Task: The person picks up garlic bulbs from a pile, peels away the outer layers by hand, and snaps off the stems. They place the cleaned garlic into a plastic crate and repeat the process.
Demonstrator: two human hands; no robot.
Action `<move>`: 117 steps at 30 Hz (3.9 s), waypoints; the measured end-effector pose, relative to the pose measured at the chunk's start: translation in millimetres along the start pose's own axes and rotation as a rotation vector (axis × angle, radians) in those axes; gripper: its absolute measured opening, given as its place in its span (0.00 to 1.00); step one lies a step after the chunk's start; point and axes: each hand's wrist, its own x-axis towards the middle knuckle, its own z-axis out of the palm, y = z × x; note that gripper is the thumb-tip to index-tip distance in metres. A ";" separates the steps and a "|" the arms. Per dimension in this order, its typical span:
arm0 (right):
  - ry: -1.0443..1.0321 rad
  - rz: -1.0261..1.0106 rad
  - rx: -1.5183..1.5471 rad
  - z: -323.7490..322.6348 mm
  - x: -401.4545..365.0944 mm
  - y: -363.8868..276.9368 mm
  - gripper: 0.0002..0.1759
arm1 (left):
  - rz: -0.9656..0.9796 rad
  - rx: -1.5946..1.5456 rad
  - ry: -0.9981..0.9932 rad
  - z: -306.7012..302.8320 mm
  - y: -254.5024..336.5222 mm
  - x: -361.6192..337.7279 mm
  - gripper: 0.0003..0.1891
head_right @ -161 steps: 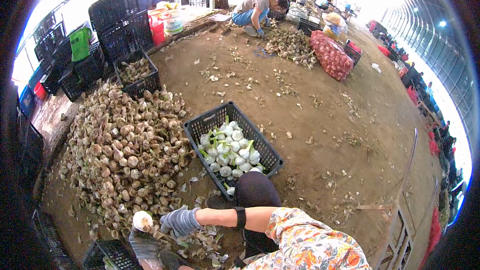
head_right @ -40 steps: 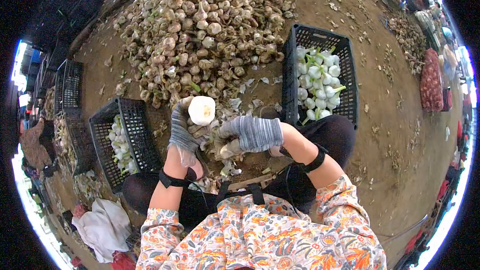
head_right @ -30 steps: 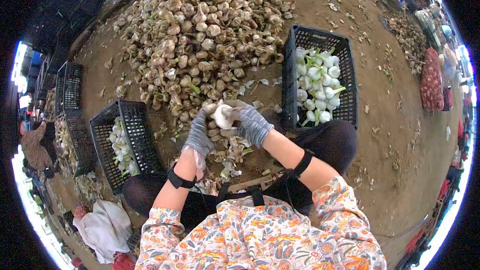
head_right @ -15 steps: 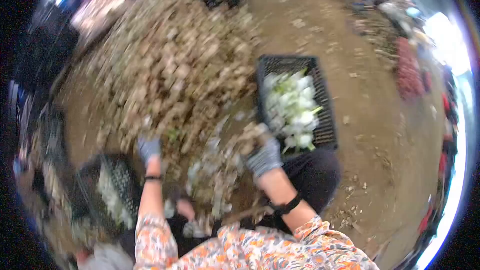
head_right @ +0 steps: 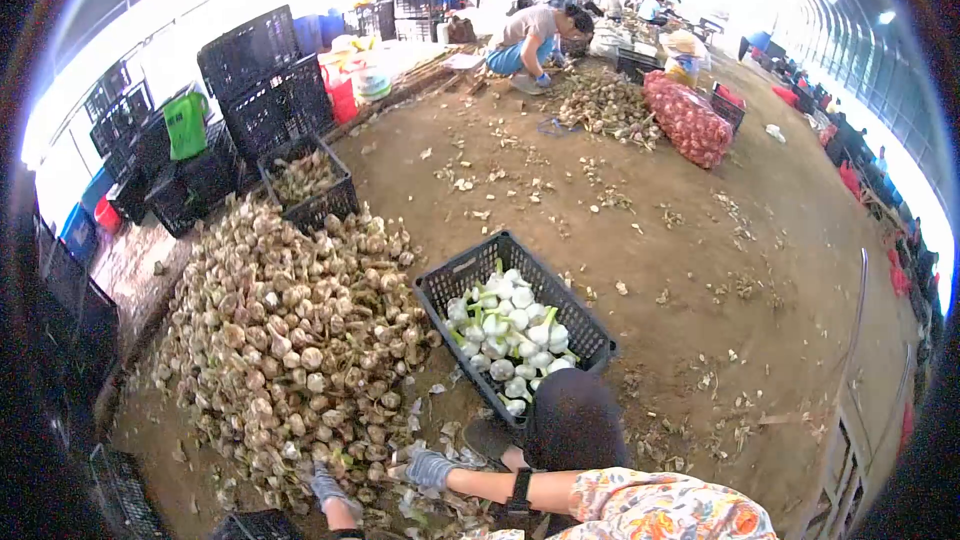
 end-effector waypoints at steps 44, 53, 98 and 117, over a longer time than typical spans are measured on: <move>-0.048 -0.637 -0.337 -32.1 -25.1 -135.7 0.10 | 0.427 -0.257 -0.555 -20.8 255.1 -300.7 0.25; -0.398 -0.464 -0.034 -26.6 -3.2 -107.2 0.11 | -0.149 -0.817 -0.705 -33.9 199.6 -253.3 0.18; -0.129 -0.283 0.137 -22.3 -45.4 -132.6 0.09 | 0.038 -0.586 -0.449 -16.9 204.9 -221.7 0.32; -0.034 -0.034 0.927 -31.6 -55.5 -147.5 0.09 | 0.676 -0.097 -0.597 -55.8 238.2 -228.3 0.12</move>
